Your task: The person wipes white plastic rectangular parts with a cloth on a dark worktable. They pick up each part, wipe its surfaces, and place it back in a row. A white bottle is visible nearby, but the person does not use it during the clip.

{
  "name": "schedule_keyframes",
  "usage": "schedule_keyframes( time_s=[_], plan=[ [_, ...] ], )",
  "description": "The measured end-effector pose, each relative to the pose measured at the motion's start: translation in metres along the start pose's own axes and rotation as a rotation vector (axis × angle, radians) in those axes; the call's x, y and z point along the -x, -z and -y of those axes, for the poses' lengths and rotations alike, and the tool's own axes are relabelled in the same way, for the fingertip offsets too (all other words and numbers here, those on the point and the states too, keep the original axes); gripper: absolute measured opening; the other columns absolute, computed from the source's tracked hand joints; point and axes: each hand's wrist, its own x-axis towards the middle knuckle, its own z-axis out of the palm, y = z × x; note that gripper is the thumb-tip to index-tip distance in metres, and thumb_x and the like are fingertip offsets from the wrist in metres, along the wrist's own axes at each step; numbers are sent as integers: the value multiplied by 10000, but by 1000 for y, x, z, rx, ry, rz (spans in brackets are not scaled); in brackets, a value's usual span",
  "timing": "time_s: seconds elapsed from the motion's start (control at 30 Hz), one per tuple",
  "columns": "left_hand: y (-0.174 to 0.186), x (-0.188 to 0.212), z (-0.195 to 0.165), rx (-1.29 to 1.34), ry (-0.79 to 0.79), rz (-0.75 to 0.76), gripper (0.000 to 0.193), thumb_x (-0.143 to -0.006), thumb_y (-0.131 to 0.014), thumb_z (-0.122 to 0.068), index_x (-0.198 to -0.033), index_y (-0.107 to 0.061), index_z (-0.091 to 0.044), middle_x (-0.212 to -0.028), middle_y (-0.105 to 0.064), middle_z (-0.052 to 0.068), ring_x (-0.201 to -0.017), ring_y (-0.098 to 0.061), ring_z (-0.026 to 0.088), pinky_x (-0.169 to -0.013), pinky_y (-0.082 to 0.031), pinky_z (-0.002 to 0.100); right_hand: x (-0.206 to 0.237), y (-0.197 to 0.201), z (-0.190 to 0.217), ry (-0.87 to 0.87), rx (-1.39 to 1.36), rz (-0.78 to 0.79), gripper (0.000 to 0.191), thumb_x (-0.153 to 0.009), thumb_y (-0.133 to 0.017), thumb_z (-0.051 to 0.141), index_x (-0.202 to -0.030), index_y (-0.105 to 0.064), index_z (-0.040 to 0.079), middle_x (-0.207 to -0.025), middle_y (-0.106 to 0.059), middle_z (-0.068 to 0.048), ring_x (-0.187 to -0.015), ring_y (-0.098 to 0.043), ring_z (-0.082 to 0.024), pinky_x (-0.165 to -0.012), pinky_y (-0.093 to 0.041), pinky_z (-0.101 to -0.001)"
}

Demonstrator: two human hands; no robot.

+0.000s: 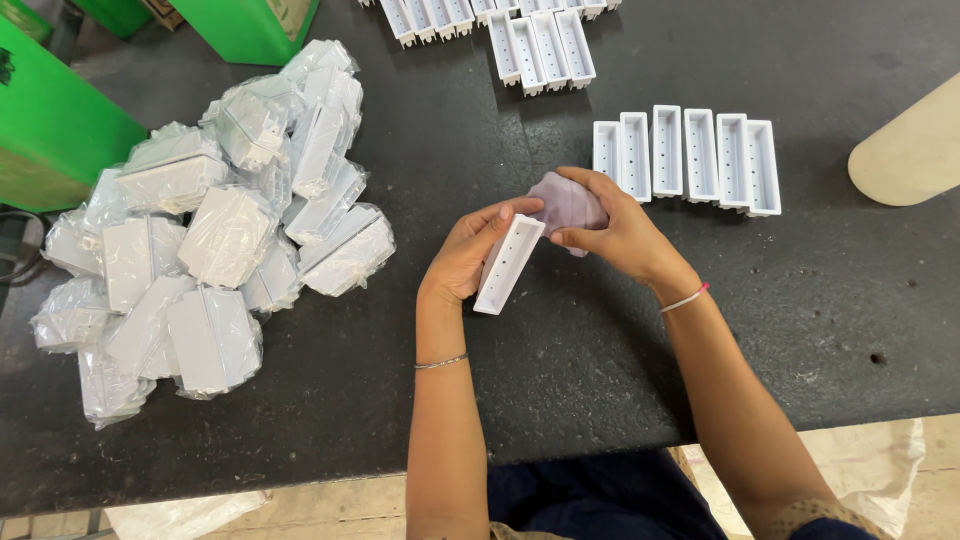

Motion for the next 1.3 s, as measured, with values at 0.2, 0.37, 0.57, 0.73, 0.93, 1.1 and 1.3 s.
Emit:
schedule_keyframes(
  time_s=[0.2,0.37,0.57,0.73,0.93,1.1,1.3],
  plan=[
    [-2,-7,7,-1,-1,7,544,-959,-692,-449,-1294,-700,-21,-980,-737,49,-825,-691,81,-724,-584,226,0,3,-12,40,341,-146,622,-727,-915,237,-1278,-681,68,-1168,-617,-109,-1052,-633,-245,-927,-536,-376],
    [1,-10,11,91,-23,14,519,-995,-669,-416,-1325,-680,-16,-980,-731,60,-791,-689,83,-679,-580,228,-3,8,-26,181,230,-188,544,-729,-931,179,-1184,-667,38,-1228,-578,-102,-1135,-605,-239,-963,-541,-379],
    [5,-7,11,177,-36,30,531,-1020,-613,-411,-1349,-627,5,-874,-695,43,-701,-677,113,-616,-588,261,-8,-2,-37,262,-306,-144,435,-900,-846,70,-1110,-466,52,-1335,-651,-104,-1193,-680,-197,-972,-604,-364],
    [8,-5,12,306,-16,93,548,-1042,-602,-416,-1391,-593,5,-830,-649,38,-681,-639,119,-603,-560,274,-6,-10,-27,166,-415,-183,612,-833,-797,79,-1331,-446,128,-1202,-647,-108,-1026,-735,-184,-785,-671,-357],
    [14,-1,8,349,-28,92,570,-1026,-609,-447,-1412,-584,-28,-821,-647,49,-691,-646,126,-628,-586,290,-3,-21,-9,147,-558,3,610,-909,-775,100,-1450,-498,54,-1306,-632,-88,-1185,-654,-173,-991,-587,-334],
    [14,2,5,338,-40,54,596,-1005,-623,-454,-1425,-585,-33,-869,-660,39,-739,-672,131,-638,-607,301,-5,-27,-16,153,-558,-33,575,-917,-728,53,-1445,-501,61,-1294,-630,-59,-1189,-635,-142,-1032,-548,-324],
    [14,-1,16,381,-65,85,599,-1020,-633,-458,-1433,-591,-26,-877,-650,36,-754,-672,133,-647,-604,299,-14,-28,-49,196,-619,-147,342,-1012,-692,52,-1338,-599,10,-1182,-682,-42,-1079,-648,-121,-937,-528,-295]
  ],
)
